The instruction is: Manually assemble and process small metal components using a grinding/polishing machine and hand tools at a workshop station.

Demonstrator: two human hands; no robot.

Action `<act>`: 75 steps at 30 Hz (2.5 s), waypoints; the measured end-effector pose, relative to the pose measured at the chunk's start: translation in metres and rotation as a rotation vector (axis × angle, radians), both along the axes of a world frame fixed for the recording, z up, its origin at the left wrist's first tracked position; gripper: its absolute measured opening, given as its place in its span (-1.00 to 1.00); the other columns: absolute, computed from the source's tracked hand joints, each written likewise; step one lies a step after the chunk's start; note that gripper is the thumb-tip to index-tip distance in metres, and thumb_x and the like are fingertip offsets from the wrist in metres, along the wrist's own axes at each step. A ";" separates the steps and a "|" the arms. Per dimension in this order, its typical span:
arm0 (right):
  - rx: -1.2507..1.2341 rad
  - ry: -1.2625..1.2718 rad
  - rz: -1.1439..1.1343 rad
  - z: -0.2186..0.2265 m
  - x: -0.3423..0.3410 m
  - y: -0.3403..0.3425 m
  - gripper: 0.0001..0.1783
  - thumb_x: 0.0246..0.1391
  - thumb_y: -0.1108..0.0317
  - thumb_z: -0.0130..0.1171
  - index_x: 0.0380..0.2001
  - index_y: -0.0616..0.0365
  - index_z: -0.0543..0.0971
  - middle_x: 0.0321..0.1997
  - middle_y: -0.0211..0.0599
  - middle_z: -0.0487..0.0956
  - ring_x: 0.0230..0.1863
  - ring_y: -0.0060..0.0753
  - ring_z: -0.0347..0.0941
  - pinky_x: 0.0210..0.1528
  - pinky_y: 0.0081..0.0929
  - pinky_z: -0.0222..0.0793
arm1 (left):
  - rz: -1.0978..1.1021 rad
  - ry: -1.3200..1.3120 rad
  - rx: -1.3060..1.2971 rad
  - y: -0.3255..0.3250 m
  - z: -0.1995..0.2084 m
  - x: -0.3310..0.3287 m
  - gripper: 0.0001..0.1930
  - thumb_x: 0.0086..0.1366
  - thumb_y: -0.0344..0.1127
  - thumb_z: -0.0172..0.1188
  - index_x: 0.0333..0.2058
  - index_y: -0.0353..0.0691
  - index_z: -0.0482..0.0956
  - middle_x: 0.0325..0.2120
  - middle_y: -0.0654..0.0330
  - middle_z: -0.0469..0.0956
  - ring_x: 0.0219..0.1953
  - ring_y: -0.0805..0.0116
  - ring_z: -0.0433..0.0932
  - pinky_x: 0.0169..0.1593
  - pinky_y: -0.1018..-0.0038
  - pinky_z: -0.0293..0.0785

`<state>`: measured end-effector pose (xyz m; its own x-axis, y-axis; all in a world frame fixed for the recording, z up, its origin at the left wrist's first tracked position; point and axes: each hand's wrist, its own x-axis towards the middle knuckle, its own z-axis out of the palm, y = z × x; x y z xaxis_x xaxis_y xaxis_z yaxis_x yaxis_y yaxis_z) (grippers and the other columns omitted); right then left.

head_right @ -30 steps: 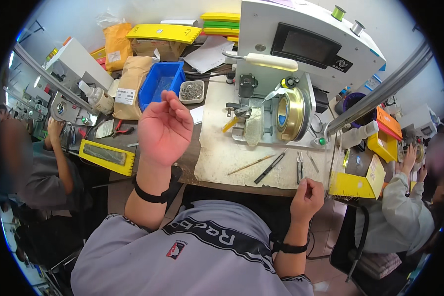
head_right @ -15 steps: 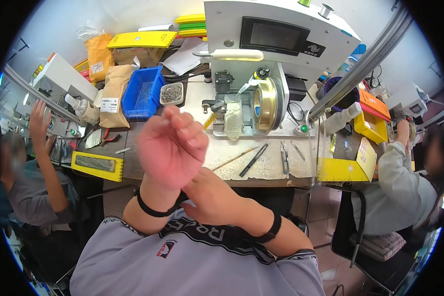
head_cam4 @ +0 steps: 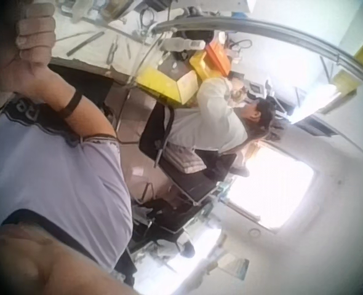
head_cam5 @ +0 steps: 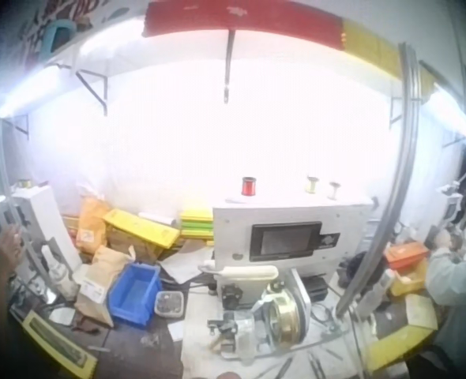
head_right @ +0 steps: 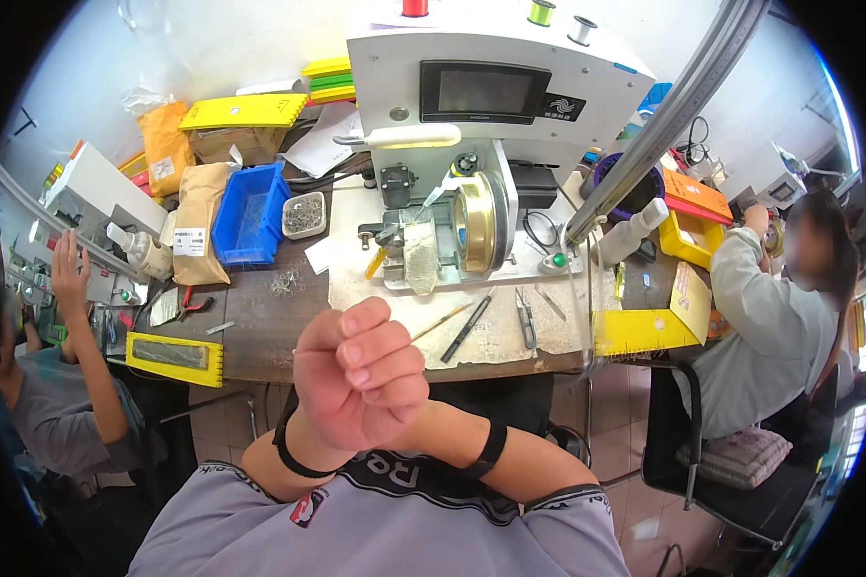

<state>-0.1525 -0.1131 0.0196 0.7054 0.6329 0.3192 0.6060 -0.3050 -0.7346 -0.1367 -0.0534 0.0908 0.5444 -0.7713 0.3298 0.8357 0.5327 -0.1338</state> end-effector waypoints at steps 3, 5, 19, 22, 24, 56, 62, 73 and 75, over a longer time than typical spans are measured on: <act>0.012 -0.038 0.026 -0.007 0.001 -0.015 -0.59 0.00 0.35 0.27 -0.02 0.08 0.56 0.01 -0.24 0.54 0.14 -0.09 0.44 0.14 -0.18 0.36 | 0.069 0.206 -0.070 -0.004 -0.007 0.015 -0.76 0.36 -0.37 -0.04 -0.26 -0.24 0.65 -0.37 0.12 0.65 -0.32 0.27 0.54 -0.20 0.41 0.37; 0.026 -0.050 0.038 -0.009 0.014 0.006 -0.60 0.00 0.35 0.27 -0.03 0.07 0.56 0.01 -0.25 0.54 0.14 -0.10 0.44 0.14 -0.19 0.35 | 0.118 0.254 -0.053 -0.013 -0.003 0.016 -0.75 0.34 -0.38 -0.03 -0.30 -0.25 0.67 -0.41 0.12 0.65 -0.35 0.28 0.54 -0.21 0.43 0.37; 0.025 -0.190 0.178 -0.014 -0.002 -0.018 -0.60 -0.06 0.29 0.23 -0.07 -0.04 0.56 0.01 -0.38 0.49 0.16 -0.20 0.39 0.24 -0.16 0.23 | -0.169 0.214 -0.063 -0.063 -0.003 -0.019 -0.81 0.31 -0.37 -0.05 -0.36 -0.21 0.57 -0.52 0.22 0.50 -0.42 0.36 0.39 -0.22 0.40 0.29; 0.032 -0.213 0.153 -0.017 -0.005 -0.016 -0.60 -0.07 0.29 0.24 -0.07 -0.05 0.57 0.00 -0.38 0.49 0.16 -0.20 0.40 0.23 -0.17 0.24 | -0.204 0.167 -0.131 -0.059 -0.003 -0.019 -0.81 0.32 -0.35 -0.05 -0.34 -0.22 0.56 -0.51 0.19 0.52 -0.40 0.34 0.40 -0.23 0.39 0.30; 0.041 -0.244 0.109 -0.024 -0.007 -0.015 -0.60 -0.08 0.32 0.24 -0.08 -0.05 0.56 0.01 -0.37 0.49 0.15 -0.21 0.40 0.22 -0.21 0.26 | -0.129 0.128 -0.035 -0.059 -0.011 -0.020 -0.82 0.33 -0.36 -0.04 -0.34 -0.25 0.55 -0.50 0.16 0.53 -0.41 0.32 0.43 -0.27 0.37 0.30; -0.012 0.050 -0.079 -0.005 -0.013 -0.033 -0.60 -0.10 0.44 0.29 -0.10 0.23 0.57 -0.22 -0.05 0.58 -0.06 0.13 0.52 -0.04 -0.04 0.47 | 1.494 -0.813 1.190 0.033 -0.020 0.029 -0.85 0.24 -0.52 0.01 -0.25 -0.42 0.49 -0.38 0.03 0.55 -0.35 0.36 0.46 -0.20 0.51 0.36; 0.075 0.120 -0.352 0.030 -0.017 -0.097 -0.76 0.06 0.52 0.20 -0.15 0.24 0.61 -0.30 -0.12 0.62 -0.26 -0.08 0.57 -0.20 -0.23 0.48 | 1.473 -1.219 1.082 0.045 -0.033 -0.006 -0.93 0.22 -0.54 0.08 -0.33 -0.34 0.52 -0.44 0.11 0.53 -0.46 0.41 0.45 -0.35 0.54 0.35; 0.454 -0.049 -0.864 0.060 0.000 -0.121 -0.86 0.13 0.54 0.20 -0.22 0.23 0.63 -0.40 -0.33 0.59 -0.54 -0.59 0.43 -0.45 -0.58 0.36 | 0.821 -1.928 1.224 -0.035 -0.058 -0.061 -0.48 0.08 -0.06 0.47 -0.04 -0.21 0.62 -0.11 0.21 0.57 -0.01 0.18 0.49 0.10 0.25 0.26; 0.435 -0.116 -0.882 0.054 0.002 -0.122 -0.85 0.13 0.55 0.19 -0.21 0.22 0.63 -0.40 -0.34 0.59 -0.53 -0.60 0.43 -0.46 -0.58 0.35 | 0.804 -1.953 1.235 -0.041 -0.054 -0.064 -0.49 0.07 -0.07 0.47 -0.05 -0.20 0.62 -0.13 0.21 0.58 -0.02 0.20 0.50 0.10 0.24 0.26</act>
